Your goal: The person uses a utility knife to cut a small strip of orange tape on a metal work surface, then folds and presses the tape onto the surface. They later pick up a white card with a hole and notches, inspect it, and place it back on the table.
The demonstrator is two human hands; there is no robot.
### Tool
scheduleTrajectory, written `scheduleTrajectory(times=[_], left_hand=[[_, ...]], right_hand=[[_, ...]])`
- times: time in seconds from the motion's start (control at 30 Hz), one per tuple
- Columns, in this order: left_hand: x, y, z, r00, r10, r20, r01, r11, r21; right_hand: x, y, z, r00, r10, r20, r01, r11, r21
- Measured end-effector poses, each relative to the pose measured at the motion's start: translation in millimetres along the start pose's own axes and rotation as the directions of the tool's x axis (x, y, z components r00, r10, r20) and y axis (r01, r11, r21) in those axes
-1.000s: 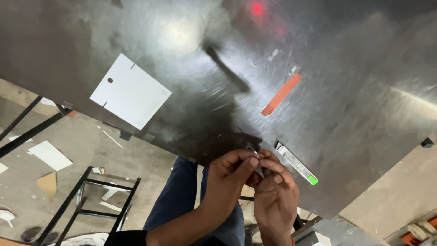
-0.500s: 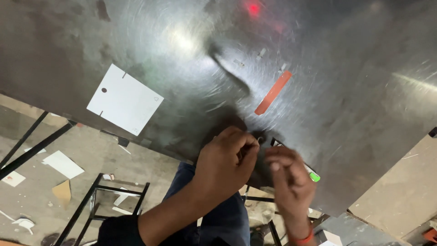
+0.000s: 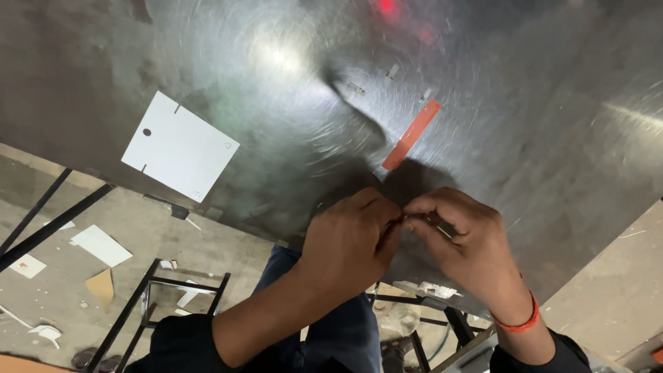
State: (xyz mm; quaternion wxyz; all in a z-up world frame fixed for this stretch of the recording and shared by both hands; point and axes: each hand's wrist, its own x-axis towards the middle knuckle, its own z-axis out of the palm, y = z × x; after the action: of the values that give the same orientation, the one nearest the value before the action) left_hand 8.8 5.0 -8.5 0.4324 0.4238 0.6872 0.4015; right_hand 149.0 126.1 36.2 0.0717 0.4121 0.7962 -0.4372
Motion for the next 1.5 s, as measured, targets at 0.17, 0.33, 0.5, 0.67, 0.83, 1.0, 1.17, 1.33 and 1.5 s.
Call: scheduleTrajectory(times=[0.17, 0.33, 0.5, 0.67, 0.83, 1.0, 1.17, 1.33, 1.5], left_hand=[[10.2, 4.1, -4.2, 0.999, -0.027, -0.019, 0.026, 0.998, -0.060], [27.0, 0.5, -4.0, 0.998, -0.041, -0.038, 0.036, 0.991, -0.129], [34.2, -3.2, -3.2, 0.999, 0.010, -0.041, -0.013, 0.997, -0.078], [17.1, -14.3, -8.8, 0.993, -0.004, -0.119, -0.016, 0.987, -0.161], [12.9, -25.0, -20.0, 0.963, -0.048, -0.266, -0.021, 0.968, -0.250], [19.9, -24.7, -26.4, 0.973, 0.008, -0.229, -0.074, 0.958, -0.279], [27.8, -21.0, -19.2, 0.985, -0.069, -0.155, 0.013, 0.942, -0.336], [28.7, -23.6, -7.3, 0.990, -0.072, -0.123, 0.024, 0.935, -0.354], [31.8, -21.8, -3.1, 0.988, -0.145, -0.059, 0.118, 0.934, -0.336]], right_hand=[[5.6, 1.1, -5.3, 0.999, 0.027, -0.044, -0.029, 0.999, -0.032], [15.4, 5.2, -8.6, 0.992, -0.084, -0.095, 0.081, 0.996, -0.041], [8.7, 7.4, -3.5, 0.972, -0.063, -0.229, 0.074, 0.996, 0.040], [-1.0, 24.2, -0.7, 0.959, 0.202, -0.200, -0.083, 0.872, 0.482], [3.7, 41.7, 3.8, 0.946, 0.303, -0.114, -0.148, 0.718, 0.680], [7.5, 49.0, 7.3, 0.951, 0.303, -0.059, -0.161, 0.649, 0.744], [7.5, 42.6, 9.8, 0.962, 0.264, -0.072, -0.135, 0.686, 0.715], [8.5, 36.5, 13.1, 0.968, 0.240, -0.076, -0.124, 0.714, 0.689], [11.3, 22.4, 16.0, 0.962, 0.259, -0.087, -0.159, 0.791, 0.591]])
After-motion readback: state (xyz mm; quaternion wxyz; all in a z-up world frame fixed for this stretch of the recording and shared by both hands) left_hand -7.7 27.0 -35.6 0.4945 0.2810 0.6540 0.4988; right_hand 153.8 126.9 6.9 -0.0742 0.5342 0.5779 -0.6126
